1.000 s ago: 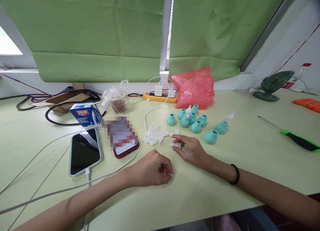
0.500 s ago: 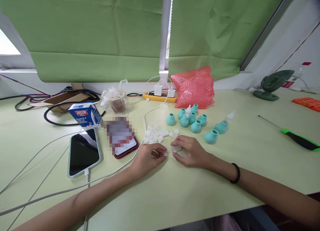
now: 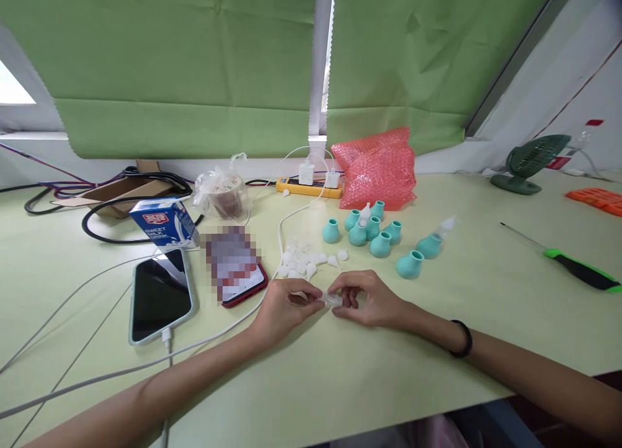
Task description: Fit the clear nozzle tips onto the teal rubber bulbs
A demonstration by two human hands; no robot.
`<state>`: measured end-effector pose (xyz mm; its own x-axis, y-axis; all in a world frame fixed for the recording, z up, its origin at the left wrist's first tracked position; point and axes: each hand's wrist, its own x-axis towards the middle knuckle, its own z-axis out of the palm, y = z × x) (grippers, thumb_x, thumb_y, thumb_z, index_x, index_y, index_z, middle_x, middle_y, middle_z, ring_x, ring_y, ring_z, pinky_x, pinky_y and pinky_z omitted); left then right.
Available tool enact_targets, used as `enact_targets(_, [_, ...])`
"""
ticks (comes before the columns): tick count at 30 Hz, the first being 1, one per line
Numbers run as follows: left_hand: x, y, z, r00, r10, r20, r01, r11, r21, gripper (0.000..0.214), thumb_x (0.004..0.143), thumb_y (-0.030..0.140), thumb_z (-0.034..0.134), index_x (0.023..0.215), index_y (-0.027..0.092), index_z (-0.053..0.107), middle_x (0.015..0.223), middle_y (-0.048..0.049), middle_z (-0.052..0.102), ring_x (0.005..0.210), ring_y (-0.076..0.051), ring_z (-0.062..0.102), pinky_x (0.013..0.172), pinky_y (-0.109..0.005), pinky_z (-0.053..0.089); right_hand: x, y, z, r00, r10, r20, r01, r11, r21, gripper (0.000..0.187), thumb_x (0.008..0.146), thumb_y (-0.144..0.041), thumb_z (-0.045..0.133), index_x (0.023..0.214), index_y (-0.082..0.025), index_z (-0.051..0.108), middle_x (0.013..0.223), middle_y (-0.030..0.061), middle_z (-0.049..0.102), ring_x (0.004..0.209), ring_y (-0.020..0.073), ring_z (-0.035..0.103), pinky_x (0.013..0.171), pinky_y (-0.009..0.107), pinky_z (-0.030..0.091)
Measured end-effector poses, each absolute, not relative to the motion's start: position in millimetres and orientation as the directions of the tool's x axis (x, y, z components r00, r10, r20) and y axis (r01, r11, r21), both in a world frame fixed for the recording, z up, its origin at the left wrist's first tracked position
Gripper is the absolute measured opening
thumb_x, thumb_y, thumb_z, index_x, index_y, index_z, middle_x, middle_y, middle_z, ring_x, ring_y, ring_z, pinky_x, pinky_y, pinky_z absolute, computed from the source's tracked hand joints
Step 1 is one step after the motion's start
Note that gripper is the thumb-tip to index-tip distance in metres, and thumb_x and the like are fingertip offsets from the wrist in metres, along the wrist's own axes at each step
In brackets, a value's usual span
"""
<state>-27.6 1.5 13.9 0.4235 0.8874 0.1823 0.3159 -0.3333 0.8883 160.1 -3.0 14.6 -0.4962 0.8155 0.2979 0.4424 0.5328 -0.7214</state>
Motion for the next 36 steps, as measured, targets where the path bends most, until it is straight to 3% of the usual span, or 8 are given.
enact_targets(5, [-27.4,1.2,14.9,0.403,0.906,0.126,0.313,-0.266,0.912,0.015,0.067,0.023,0.059,0.073,0.013,0.067,0.074,-0.0052,0.067,0.061,-0.013,0.059,0.055,-0.021,0.049,160.4,-2.3,13.0,-0.464,0.833,0.303,0.416,0.506,-0.755,0.021,0.067,-0.023,0.057,0.085,-0.013,0.062,0.066,0.0036,0.058,0.052,0.0089,0.051,0.046,0.02,0.044])
enact_targets(9, [-27.9,2.9,15.5,0.393,0.919,0.028,0.288,-0.152,0.945,0.022,0.068,0.028,0.058,0.079,0.012,0.067,0.066,-0.0051,0.066,0.049,-0.01,0.055,0.047,-0.02,0.046,161.5,0.8,9.3,-0.371,0.915,0.161,0.373,0.306,-0.876,0.026,0.07,-0.033,0.056,0.085,-0.012,0.062,0.061,0.0031,0.057,0.053,0.0098,0.051,0.048,0.021,0.045])
enact_targets(13, [-27.6,4.6,14.9,0.449,0.894,-0.005,0.209,-0.099,0.973,0.023,0.07,0.031,0.056,0.077,0.012,0.067,0.064,-0.0044,0.064,0.05,-0.01,0.054,0.051,-0.022,0.047,161.5,2.8,8.3,-0.356,0.934,0.028,0.278,0.134,-0.951,0.032,0.069,-0.038,0.057,0.086,-0.01,0.06,0.058,0.0014,0.055,0.046,0.0076,0.048,0.044,0.021,0.042])
enact_targets(18, [-26.1,3.7,14.5,0.488,0.873,-0.023,0.171,-0.07,0.983,0.027,0.074,0.034,0.052,0.081,0.012,0.067,0.058,-0.0024,0.059,0.046,-0.008,0.048,0.048,-0.02,0.044,158.4,0.2,12.0,-0.376,0.926,0.028,0.269,0.138,-0.953,0.031,0.069,-0.037,0.057,0.084,-0.01,0.062,0.058,0.0018,0.055,0.046,0.0068,0.047,0.046,0.021,0.041])
enact_targets(27, [-30.1,5.2,17.1,0.575,0.818,0.012,0.239,-0.183,0.954,0.038,0.081,0.036,0.039,0.094,0.011,0.064,0.049,0.0009,0.048,0.041,-0.005,0.034,0.04,-0.017,0.031,158.9,1.1,13.0,-0.393,0.919,0.015,0.184,0.095,-0.978,0.033,0.067,-0.038,0.06,0.087,-0.011,0.063,0.06,0.0018,0.057,0.047,0.0068,0.047,0.046,0.021,0.041])
enact_targets(30, [-31.8,2.3,16.3,0.582,0.8,0.148,0.372,-0.423,0.826,0.035,0.081,0.027,0.038,0.105,0.012,0.058,0.05,0.0018,0.048,0.042,-0.006,0.033,0.042,-0.017,0.029,159.9,2.5,10.8,-0.392,0.92,0.01,0.16,0.079,-0.984,0.032,0.069,-0.038,0.059,0.086,-0.012,0.063,0.06,0.0017,0.057,0.046,0.0068,0.047,0.045,0.021,0.04])
enact_targets(33, [-32.5,-1.4,13.6,0.617,0.702,0.355,0.474,-0.692,0.545,0.035,0.081,0.02,0.036,0.109,0.011,0.054,0.051,0.0009,0.049,0.043,-0.007,0.035,0.043,-0.018,0.029,160.1,2.7,10.0,-0.396,0.918,0.005,0.153,0.072,-0.986,0.031,0.069,-0.037,0.058,0.086,-0.011,0.063,0.059,0.0015,0.056,0.047,0.0068,0.047,0.046,0.021,0.04])
enact_targets(36, [-32.4,-2.5,9.2,0.667,0.587,0.458,0.505,-0.809,0.301,0.036,0.083,0.018,0.031,0.113,0.008,0.048,0.052,-0.0008,0.052,0.042,-0.008,0.039,0.042,-0.019,0.03,159.9,2.4,10.2,-0.392,0.92,-0.004,0.14,0.056,-0.989,0.029,0.069,-0.035,0.059,0.084,-0.011,0.064,0.056,0.0003,0.055,0.045,0.0063,0.047,0.045,0.02,0.038])
